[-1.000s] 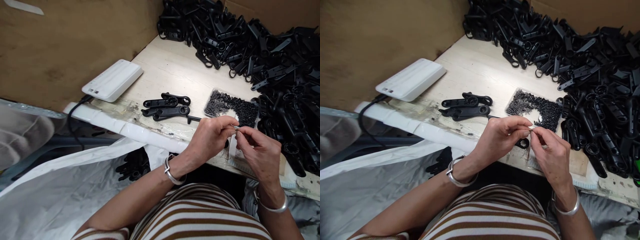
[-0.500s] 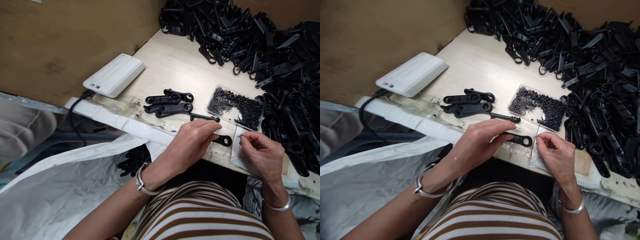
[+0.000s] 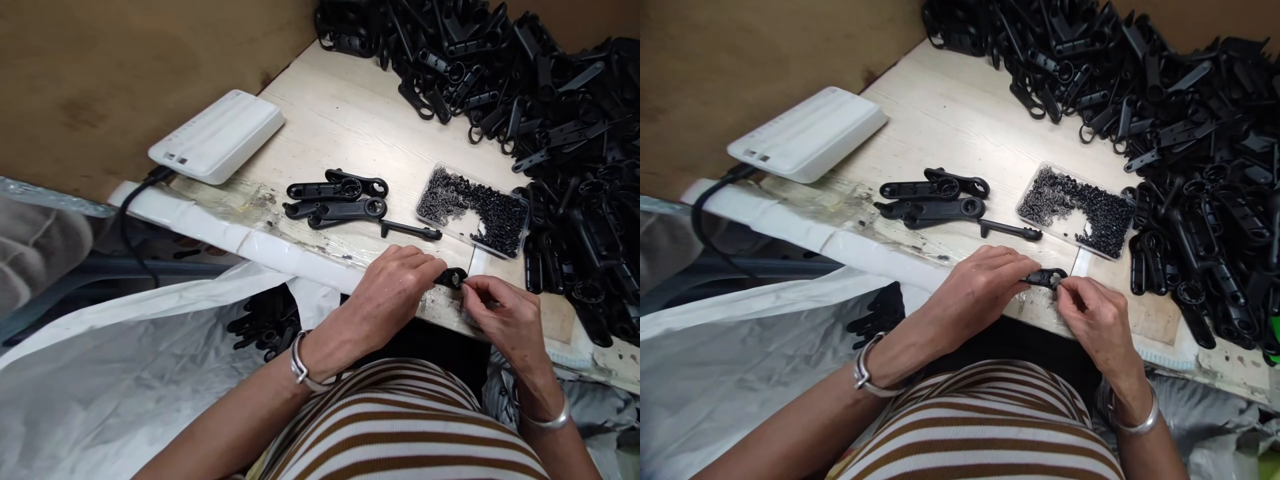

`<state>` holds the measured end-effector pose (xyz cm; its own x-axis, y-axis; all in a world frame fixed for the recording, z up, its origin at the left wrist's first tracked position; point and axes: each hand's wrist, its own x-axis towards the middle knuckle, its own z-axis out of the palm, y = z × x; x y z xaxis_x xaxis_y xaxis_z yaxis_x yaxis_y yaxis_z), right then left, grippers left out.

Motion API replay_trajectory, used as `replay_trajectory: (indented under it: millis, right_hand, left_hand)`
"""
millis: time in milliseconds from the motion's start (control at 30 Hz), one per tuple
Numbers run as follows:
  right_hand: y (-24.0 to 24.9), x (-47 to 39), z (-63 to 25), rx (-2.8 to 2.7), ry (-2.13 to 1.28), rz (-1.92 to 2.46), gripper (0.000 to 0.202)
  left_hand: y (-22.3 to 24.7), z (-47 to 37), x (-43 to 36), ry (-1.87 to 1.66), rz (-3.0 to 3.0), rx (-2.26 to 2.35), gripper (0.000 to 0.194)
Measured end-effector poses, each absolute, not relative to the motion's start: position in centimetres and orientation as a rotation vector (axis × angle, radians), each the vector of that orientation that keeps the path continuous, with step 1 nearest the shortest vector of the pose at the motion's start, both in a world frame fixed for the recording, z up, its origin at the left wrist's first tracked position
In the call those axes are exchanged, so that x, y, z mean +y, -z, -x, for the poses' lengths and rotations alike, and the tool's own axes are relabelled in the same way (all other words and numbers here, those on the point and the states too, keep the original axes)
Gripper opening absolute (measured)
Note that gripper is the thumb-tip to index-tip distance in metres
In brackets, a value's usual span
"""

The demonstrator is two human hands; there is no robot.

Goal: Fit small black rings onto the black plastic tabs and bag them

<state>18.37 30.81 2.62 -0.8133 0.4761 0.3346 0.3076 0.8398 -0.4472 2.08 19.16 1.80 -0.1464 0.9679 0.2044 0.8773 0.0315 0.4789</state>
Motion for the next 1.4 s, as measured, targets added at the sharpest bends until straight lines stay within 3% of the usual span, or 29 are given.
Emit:
replay_trajectory:
  millis: [633, 900, 1000, 1200, 1400]
  right_hand:
    - [-3.0, 30.0, -17.6, -2.715, -0.191, 0.382, 0.014]
    - [-3.5, 29.0, -17.0, -2.847, -0.181, 0.459, 0.025]
    - [-3.7, 28.7, -17.0, -2.833, -0.281, 0.612, 0.024]
    - [-3.7, 29.2, -17.5, -2.648, -0.954, 1.036, 0.024]
    - [-3.6, 29.2, -17.0, -2.671, -0.771, 1.035, 0.021]
  left_hand:
    - [-1.6, -2.3, 19.2, -0.776, -1.87, 2.095, 0.02]
    - [-1.5, -2.1, 19.2, -0.816, -1.84, 2.084, 0.023]
    - [-1.5, -2.1, 19.3, -0.794, -1.838, 2.09, 0.025]
    - [-1.6, -2.1, 19.3, -0.793, -1.837, 2.091, 0.026]
    - [-1.7, -2.1, 19.3, -0.812, -1.816, 2.058, 0.025]
